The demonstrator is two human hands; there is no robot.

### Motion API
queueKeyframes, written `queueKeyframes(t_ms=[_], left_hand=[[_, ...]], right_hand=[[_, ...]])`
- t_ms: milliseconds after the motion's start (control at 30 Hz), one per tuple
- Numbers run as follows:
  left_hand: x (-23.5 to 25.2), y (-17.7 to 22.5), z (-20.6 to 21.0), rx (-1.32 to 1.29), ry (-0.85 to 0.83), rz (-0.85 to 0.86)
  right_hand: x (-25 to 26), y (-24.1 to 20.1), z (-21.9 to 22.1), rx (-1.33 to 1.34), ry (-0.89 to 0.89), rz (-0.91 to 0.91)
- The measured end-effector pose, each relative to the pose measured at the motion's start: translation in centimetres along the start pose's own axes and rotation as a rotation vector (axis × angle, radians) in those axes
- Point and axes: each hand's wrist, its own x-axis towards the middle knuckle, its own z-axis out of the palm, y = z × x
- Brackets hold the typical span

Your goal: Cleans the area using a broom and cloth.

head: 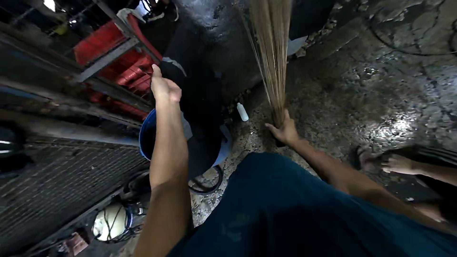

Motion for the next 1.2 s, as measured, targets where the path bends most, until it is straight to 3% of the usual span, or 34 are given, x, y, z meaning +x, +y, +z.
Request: queueKeyframes(t_ms=[100, 167, 267, 367, 467, 600, 700, 800, 900, 1000, 1100, 1200], left_hand=[[-0.4, 1.2, -0.5, 0.006, 0.041, 0.045], [-1.1, 2.4, -2.2, 0.033, 0.068, 0.097], [-1.9, 3.6, -4.8, 0.029, 0.122, 0.14], [-2.4, 2.2, -5.1, 0.007, 0.132, 0.106], [-3.1, 1.9, -3.5, -0.033, 0.124, 0.092], [-4.1, 3.6, -4.2, -0.063, 0.126, 0.115], [-4.6, 4.2, -7.0, -0.07, 0.153, 0.144], [-4.6, 3.4, -6.6, -0.089, 0.158, 0.097], [-4.3, 2.9, -5.2, -0.114, 0.194, 0.063], [-4.0, 3.6, -5.8, -0.143, 0.195, 0.099], [-4.6, 4.7, -7.6, -0.096, 0.198, 0.124], [-3.9, 3.8, -6.7, -0.108, 0.176, 0.111]], right_hand=[[0.3, 7.8, 5.5, -0.395, -0.464, 0.104], [-2.6, 13.1, 5.9, -0.448, -0.645, 0.278], [-3.6, 14.5, 3.6, -0.315, -0.457, 0.462], [-1.0, 9.1, 4.3, -0.201, -0.198, 0.303], [3.2, 4.7, 8.0, -0.278, -0.302, 0.131], [4.8, 9.5, 12.3, -0.333, -0.611, 0.318], [3.7, 8.4, 10.9, -0.161, -0.456, 0.433], [3.8, 2.6, 10.1, -0.106, -0.206, 0.237], [6.0, -0.2, 10.2, -0.32, -0.362, 0.09], [5.7, 4.7, 11.6, -0.321, -0.5, 0.244], [3.9, 5.7, 10.1, -0.142, -0.384, 0.403], [4.6, -0.6, 7.9, -0.05, -0.138, 0.203]])
